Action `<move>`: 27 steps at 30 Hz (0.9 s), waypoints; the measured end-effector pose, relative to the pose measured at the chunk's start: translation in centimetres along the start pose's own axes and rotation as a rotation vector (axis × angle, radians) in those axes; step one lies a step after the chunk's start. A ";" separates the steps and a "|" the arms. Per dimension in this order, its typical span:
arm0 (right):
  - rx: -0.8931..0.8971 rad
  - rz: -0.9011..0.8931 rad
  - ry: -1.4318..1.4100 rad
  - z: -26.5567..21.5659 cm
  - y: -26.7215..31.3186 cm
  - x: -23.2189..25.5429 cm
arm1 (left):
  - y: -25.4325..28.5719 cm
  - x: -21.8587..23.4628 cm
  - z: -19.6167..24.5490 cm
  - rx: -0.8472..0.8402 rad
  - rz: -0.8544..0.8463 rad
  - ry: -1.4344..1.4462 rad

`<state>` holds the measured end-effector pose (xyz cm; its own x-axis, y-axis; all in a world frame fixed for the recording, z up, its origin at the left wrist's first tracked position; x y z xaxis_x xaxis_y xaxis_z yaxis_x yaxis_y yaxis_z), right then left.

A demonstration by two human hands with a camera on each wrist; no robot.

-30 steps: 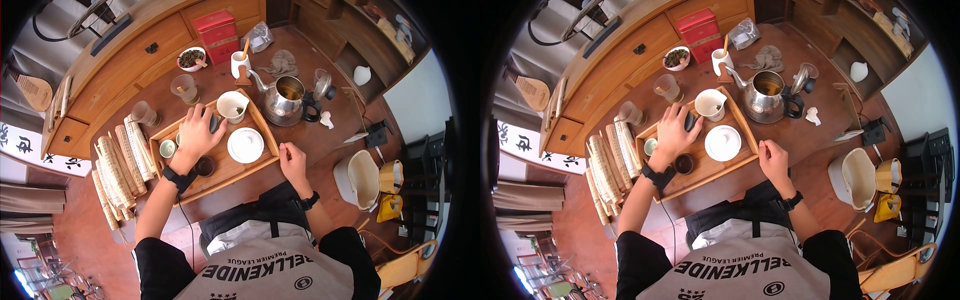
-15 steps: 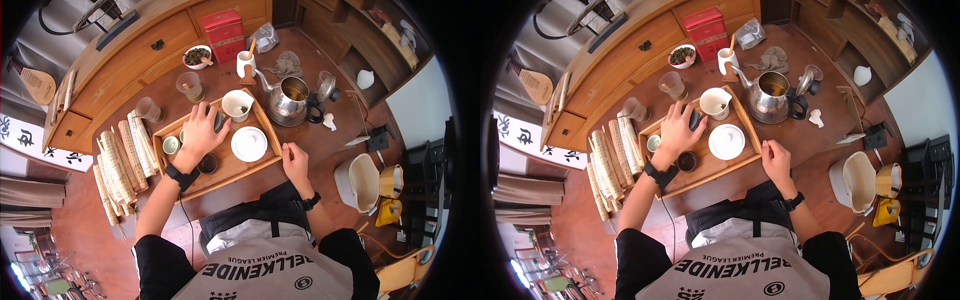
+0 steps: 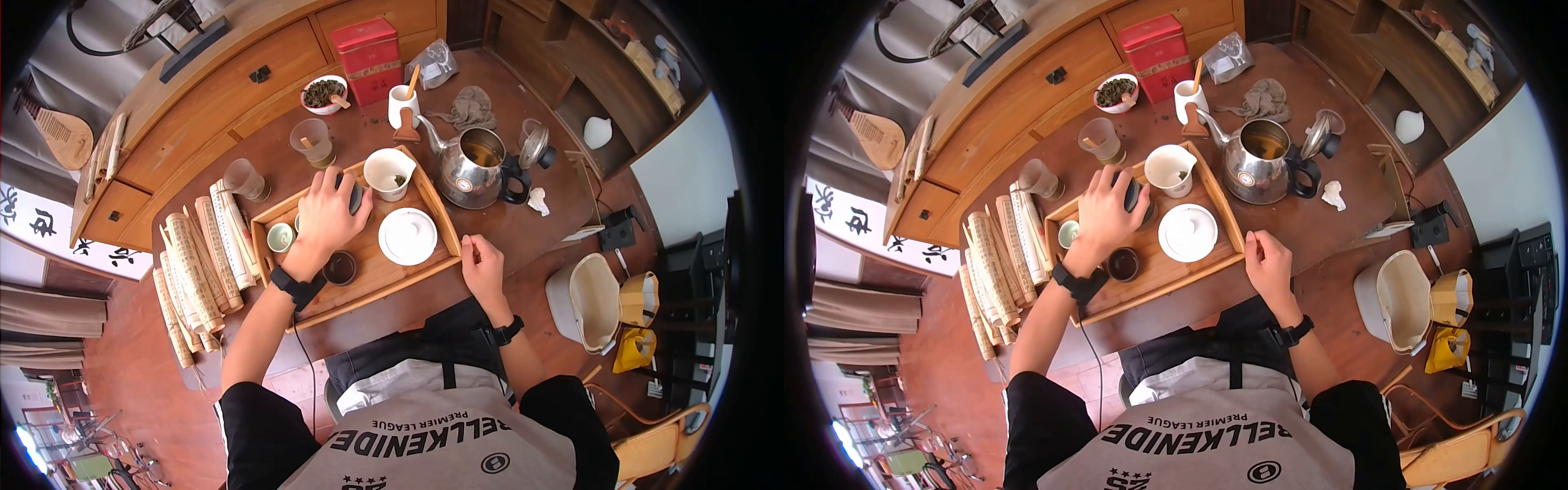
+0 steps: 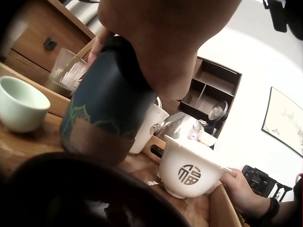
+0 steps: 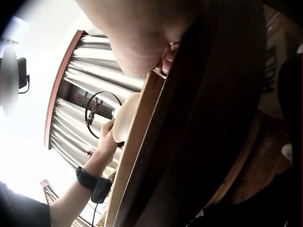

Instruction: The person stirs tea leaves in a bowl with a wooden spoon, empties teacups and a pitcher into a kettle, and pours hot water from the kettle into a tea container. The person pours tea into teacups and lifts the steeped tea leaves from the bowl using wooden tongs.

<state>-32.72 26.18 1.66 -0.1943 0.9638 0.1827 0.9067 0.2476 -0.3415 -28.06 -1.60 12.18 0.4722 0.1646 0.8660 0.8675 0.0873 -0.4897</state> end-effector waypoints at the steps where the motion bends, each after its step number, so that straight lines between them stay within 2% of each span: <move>1: 0.001 -0.002 0.000 -0.1 0.0 0.0 | -0.1 0.1 -0.1 -0.006 0.026 0.006; 27: -0.010 -0.004 0.000 -0.4 -0.1 0.0 | -0.2 0.0 0.0 0.003 0.036 0.041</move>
Point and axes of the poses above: each hand's wrist, its own y-axis away from the middle knuckle, its own x-axis out of the back of the hand, z = x × y, the point moved 2 cm from there along -y, towards the middle knuckle, and after that the axes turned 15 degrees about -y, right-handed, at the moved point
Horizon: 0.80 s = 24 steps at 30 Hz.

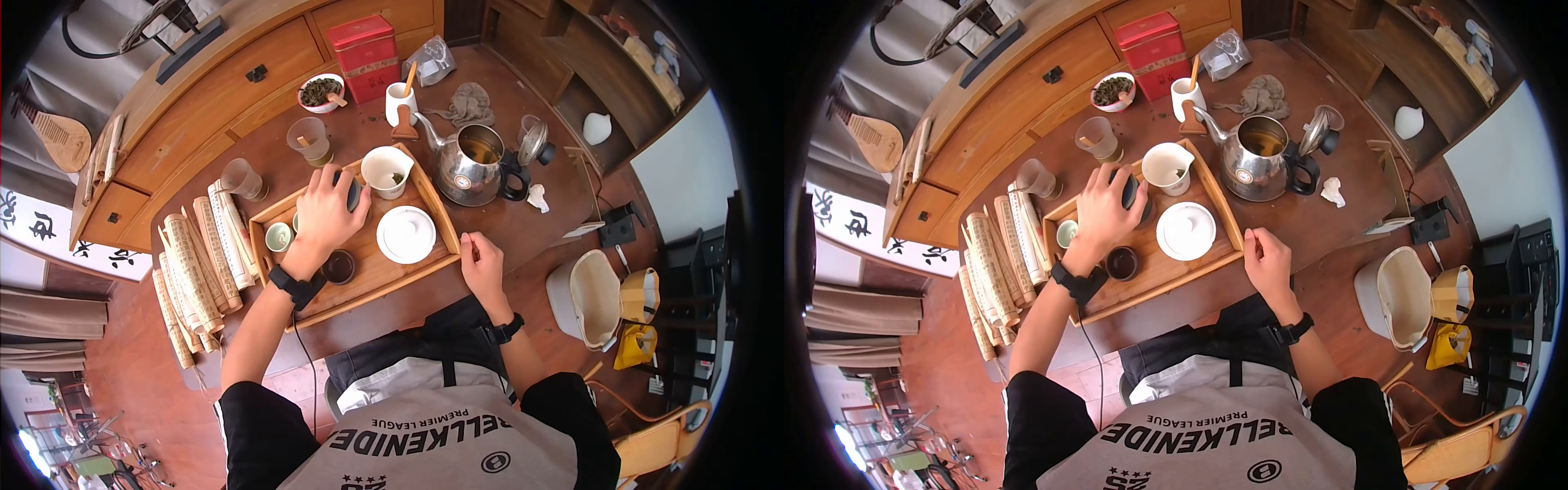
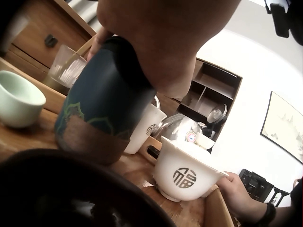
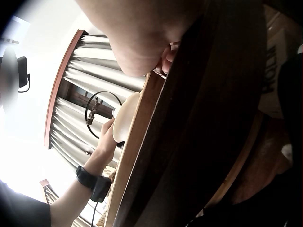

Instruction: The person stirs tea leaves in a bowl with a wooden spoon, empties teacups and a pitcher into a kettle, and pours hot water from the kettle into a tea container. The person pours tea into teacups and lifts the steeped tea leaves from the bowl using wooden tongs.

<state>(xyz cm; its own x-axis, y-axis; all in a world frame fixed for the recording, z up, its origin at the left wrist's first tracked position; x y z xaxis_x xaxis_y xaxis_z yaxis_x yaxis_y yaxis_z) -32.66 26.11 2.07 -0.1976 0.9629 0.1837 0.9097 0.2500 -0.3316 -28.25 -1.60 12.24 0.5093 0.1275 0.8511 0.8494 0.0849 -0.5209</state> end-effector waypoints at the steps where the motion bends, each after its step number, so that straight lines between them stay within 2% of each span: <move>1: 0.004 -0.001 0.000 0.0 0.0 0.0 | -0.1 0.0 -0.1 -0.002 0.020 0.007; 6: 0.008 -0.003 -0.004 0.1 0.0 0.0 | -0.3 0.0 -0.2 -0.014 0.069 -0.002; 24: -0.004 0.007 -0.016 0.1 0.0 0.0 | 0.3 -0.4 0.1 -0.028 0.005 -0.021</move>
Point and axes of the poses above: each hand's wrist, its own y-axis away from the middle knuckle, its own x-axis out of the back of the hand, z = x × y, the point moved 2 cm from there along -y, towards the middle knuckle, and after that the axes turned 15 degrees about -y, right-handed, at the moved point
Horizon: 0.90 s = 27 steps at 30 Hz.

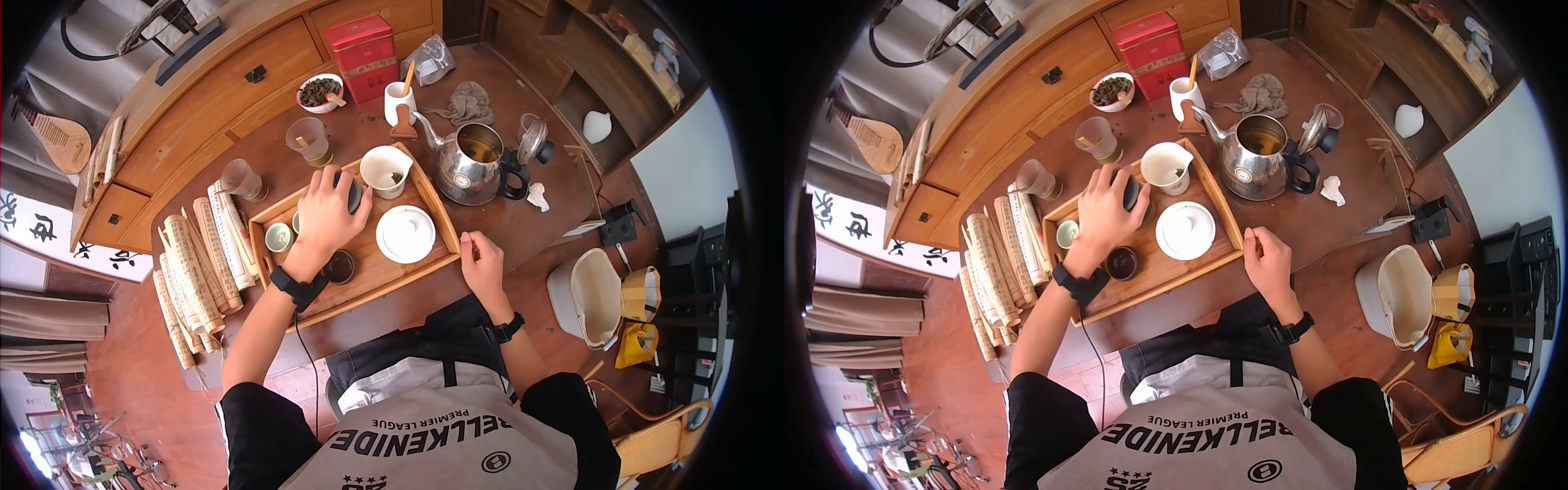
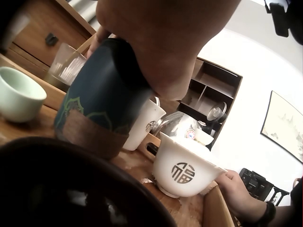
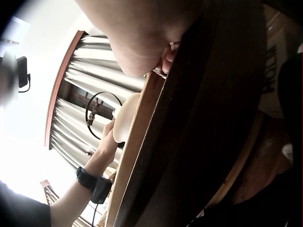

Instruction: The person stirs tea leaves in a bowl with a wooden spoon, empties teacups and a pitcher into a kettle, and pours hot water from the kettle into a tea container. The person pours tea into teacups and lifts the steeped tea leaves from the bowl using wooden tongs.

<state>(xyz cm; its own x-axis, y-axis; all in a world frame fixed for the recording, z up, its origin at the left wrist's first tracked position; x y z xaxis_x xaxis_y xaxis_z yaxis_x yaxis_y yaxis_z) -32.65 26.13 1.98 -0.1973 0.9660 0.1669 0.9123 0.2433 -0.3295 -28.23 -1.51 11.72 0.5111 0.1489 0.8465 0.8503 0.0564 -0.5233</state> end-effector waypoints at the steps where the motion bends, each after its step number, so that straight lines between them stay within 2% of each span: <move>1: 0.001 0.001 0.002 0.0 0.0 0.0 | 0.0 0.2 0.1 0.028 -0.003 -0.021; 5: 0.007 0.007 -0.003 -0.1 0.0 0.0 | 0.2 0.1 0.2 0.102 -0.026 -0.067; 27: 0.024 0.005 -0.001 0.2 0.0 0.0 | -0.1 0.1 0.1 0.065 -0.004 -0.078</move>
<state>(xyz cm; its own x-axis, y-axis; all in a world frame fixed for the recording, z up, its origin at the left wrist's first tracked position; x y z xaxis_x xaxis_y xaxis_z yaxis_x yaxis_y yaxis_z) -32.73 26.13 1.79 -0.1929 0.9674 0.1643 0.9046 0.2402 -0.3522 -28.22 -1.35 11.86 0.4942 0.2252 0.8397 0.8410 0.1207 -0.5274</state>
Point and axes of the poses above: each hand's wrist, its own y-axis away from the middle knuckle, its own x-axis out of the back of the hand, z = x × y, the point moved 2 cm from there along -y, towards the middle knuckle, and after that the axes turned 15 degrees about -y, right-handed, at the moved point
